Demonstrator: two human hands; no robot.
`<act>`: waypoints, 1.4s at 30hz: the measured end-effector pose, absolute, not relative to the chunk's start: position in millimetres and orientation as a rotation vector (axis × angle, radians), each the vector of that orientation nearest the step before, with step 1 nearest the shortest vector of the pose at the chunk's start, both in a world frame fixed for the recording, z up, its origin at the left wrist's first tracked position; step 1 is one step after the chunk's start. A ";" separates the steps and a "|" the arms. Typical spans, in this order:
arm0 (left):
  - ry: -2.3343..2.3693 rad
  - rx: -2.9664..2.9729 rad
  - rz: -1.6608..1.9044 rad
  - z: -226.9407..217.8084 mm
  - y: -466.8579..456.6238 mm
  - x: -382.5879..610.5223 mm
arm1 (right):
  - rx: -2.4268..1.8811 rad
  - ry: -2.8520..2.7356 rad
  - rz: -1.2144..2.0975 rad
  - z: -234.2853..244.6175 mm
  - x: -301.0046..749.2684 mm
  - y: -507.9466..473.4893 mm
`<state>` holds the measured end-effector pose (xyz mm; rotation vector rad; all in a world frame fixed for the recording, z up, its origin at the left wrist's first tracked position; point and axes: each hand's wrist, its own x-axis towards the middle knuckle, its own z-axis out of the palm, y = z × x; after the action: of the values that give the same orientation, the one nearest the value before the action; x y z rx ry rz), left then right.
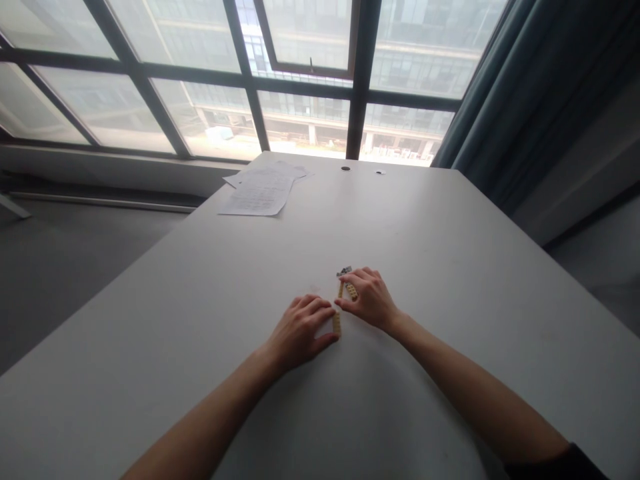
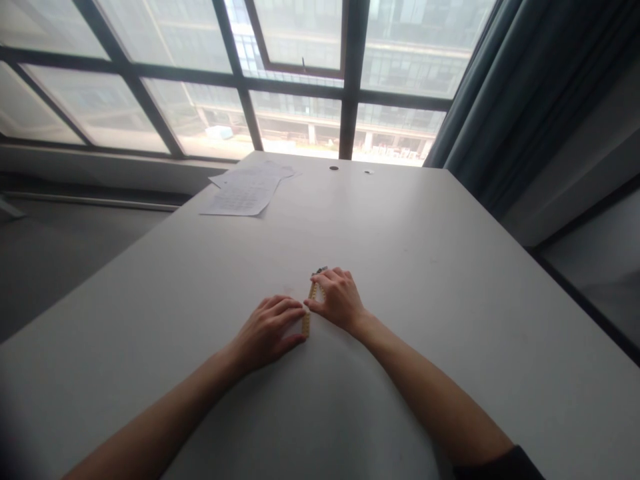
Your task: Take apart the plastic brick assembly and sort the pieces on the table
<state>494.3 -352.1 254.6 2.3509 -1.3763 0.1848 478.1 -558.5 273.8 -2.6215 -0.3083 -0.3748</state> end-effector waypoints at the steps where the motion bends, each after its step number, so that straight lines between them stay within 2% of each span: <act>1: -1.378 2.348 0.188 254.5 -352.2 494.4 | -2.578 -0.305 -0.372 274.3 473.9 -561.3; 4: -1.381 2.348 0.186 255.0 -352.6 494.5 | -2.379 -0.276 -0.310 275.0 460.9 -568.8; 10: -1.385 2.368 0.164 256.0 -352.4 494.9 | -1.588 -0.027 0.043 268.8 437.7 -575.8; 12: -1.382 2.370 0.171 255.4 -352.3 495.0 | -1.480 0.021 0.061 267.3 432.9 -577.0; 15: -1.378 2.361 0.187 254.6 -352.4 494.9 | -1.608 -0.010 0.041 268.5 429.3 -578.9; 20: -1.381 2.344 0.195 255.8 -352.9 494.7 | -2.281 -0.338 -0.168 270.4 428.4 -573.3; 24: -1.383 2.350 0.185 256.4 -353.1 494.6 | -2.570 -0.543 -0.175 264.8 429.3 -562.1; 42: -1.390 2.361 0.166 252.7 -352.0 494.9 | -2.590 -0.483 -0.141 255.7 430.6 -565.2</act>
<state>494.9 -352.0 252.7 2.3612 -1.3895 0.1656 430.6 -565.2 255.7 -2.5898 -0.4833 -0.1411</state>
